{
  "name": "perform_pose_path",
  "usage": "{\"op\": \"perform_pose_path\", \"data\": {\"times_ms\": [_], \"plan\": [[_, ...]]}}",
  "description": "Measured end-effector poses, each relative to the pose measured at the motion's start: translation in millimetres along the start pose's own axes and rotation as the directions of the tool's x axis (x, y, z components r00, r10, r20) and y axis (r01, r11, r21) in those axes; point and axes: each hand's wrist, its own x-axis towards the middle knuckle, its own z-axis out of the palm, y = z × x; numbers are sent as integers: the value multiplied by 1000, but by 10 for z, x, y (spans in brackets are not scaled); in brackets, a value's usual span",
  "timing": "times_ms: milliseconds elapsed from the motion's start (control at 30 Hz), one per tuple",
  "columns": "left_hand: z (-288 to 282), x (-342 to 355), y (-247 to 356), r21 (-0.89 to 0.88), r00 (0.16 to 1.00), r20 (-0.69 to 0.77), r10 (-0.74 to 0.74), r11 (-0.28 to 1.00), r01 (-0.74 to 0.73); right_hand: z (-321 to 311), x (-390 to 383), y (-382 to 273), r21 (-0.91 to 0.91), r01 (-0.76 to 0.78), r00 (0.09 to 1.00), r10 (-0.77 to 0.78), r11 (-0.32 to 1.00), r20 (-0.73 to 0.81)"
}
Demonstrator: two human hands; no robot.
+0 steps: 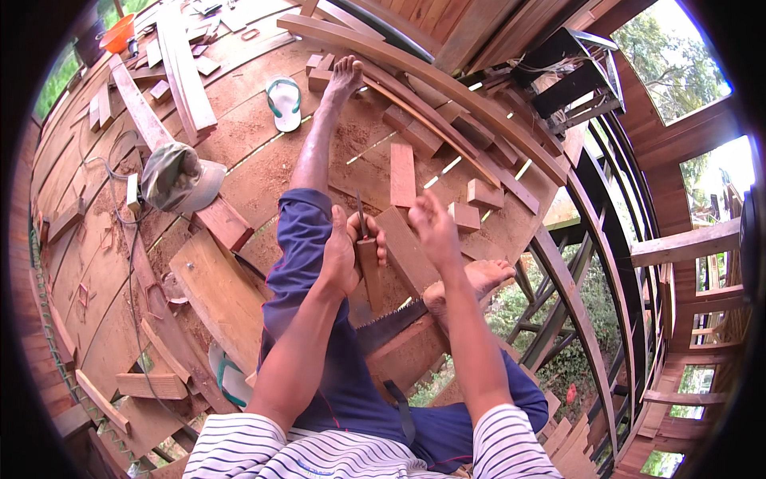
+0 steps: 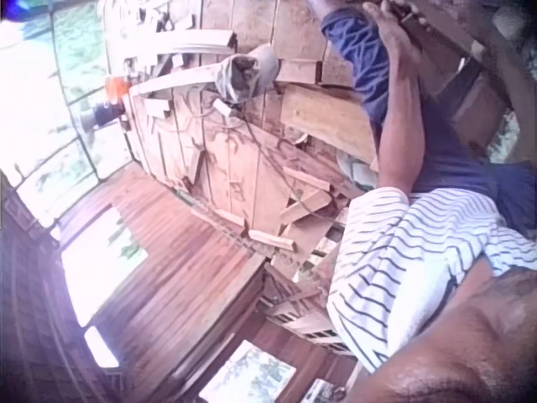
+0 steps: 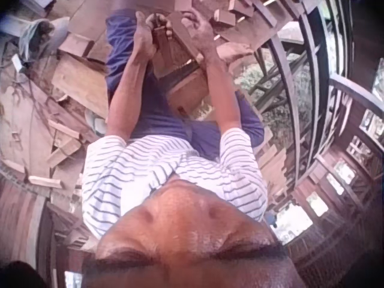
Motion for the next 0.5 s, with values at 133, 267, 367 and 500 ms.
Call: {"op": "perform_pose_path", "data": {"times_ms": [133, 267, 367, 500], "plan": [[151, 39, -235, -72, 991, 132, -12, 997, 21, 218, -1150, -98, 208, -12, 997, -6, 978, 83], [351, -185, -593, -79, 989, 125, -84, 992, 95, 235, -1717, -222, -131, 67, 995, -76, 989, -60], [495, -341, -825, -98, 981, 166, -100, 988, 117, 146, -1955, -117, -106, 11, 985, -29, 994, -172], [573, -477, -947, -62, 958, 208, -195, 975, 212, 49, -2254, -54, 198, -70, 971, 113, 978, -211]]}}
